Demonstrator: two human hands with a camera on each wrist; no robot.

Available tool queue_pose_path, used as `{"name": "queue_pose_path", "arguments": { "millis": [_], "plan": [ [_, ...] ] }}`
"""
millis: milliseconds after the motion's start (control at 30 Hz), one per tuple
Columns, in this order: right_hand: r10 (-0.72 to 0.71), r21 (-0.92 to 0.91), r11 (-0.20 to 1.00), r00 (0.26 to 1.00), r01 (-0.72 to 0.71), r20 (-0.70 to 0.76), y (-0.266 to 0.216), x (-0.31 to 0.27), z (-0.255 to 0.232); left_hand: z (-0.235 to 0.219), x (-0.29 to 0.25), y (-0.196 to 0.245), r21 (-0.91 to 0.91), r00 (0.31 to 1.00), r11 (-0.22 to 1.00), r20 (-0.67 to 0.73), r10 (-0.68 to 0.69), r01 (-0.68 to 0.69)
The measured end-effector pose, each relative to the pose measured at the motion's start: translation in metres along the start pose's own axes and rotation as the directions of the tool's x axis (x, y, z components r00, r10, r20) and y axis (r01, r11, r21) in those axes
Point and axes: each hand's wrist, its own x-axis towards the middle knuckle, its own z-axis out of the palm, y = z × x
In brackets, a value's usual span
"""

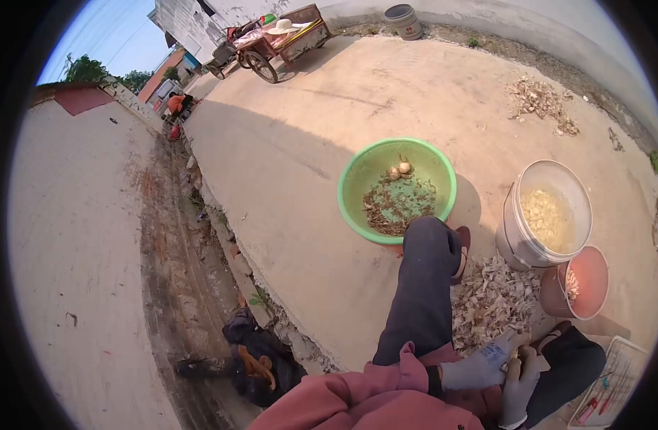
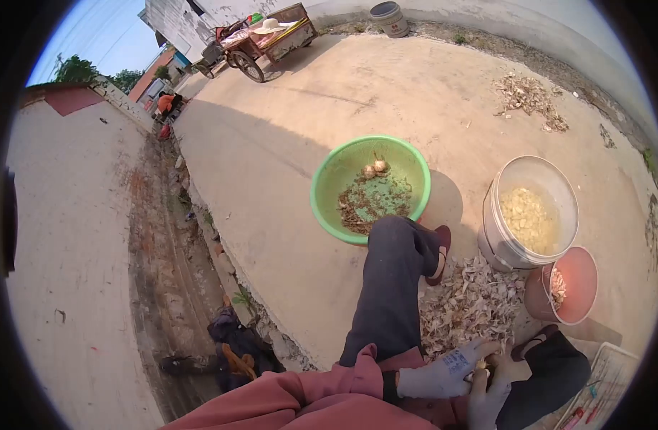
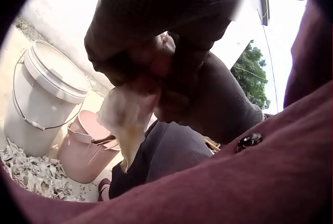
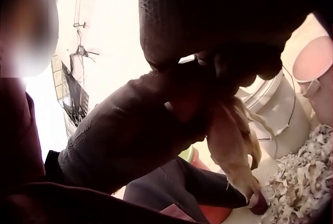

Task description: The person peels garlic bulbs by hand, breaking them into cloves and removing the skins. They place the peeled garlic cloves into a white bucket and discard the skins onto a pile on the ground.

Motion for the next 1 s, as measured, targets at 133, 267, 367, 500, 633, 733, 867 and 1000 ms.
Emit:
{"name": "queue_pose_path", "arguments": {
  "millis": [133,267,367,500,633,733,867,1000],
  "plan": [
    [0.004,0.030,1.000,1.000,-0.005,0.029,-0.023,-0.005,-0.012,-0.027,0.022,0.019,-0.090,0.976,0.984,0.172,-0.133,0.150],
    [0.149,0.154,0.975,0.986,-0.158,0.071,-0.049,-0.009,-0.019,-0.035,0.027,0.037,-0.193,0.967,0.952,0.142,-0.212,0.237],
    [0.154,0.166,0.972,0.985,-0.165,0.079,-0.050,-0.009,-0.022,-0.036,0.030,0.038,-0.076,0.977,0.983,0.146,-0.155,0.168],
    [0.181,0.242,0.952,0.982,-0.189,0.056,-0.046,-0.007,-0.016,-0.036,0.032,0.039,0.042,0.980,0.991,0.151,-0.130,0.125],
    [0.153,0.220,0.963,0.988,-0.155,0.026,-0.041,-0.004,-0.006,-0.034,0.030,0.041,0.129,0.976,0.983,0.157,-0.150,0.130],
    [0.082,0.183,0.980,0.997,-0.082,0.004,-0.040,-0.003,-0.010,-0.034,0.028,0.039,0.144,0.976,0.982,0.160,-0.147,0.124],
    [0.000,0.206,0.978,0.986,0.034,-0.166,-0.033,-0.003,0.003,-0.034,0.037,0.044,0.200,0.974,0.969,0.148,-0.174,0.143],
    [0.057,0.319,0.948,0.986,-0.004,-0.158,-0.035,-0.002,0.006,-0.025,0.038,0.050,0.041,0.960,0.969,0.136,-0.246,0.243]
  ]
}}
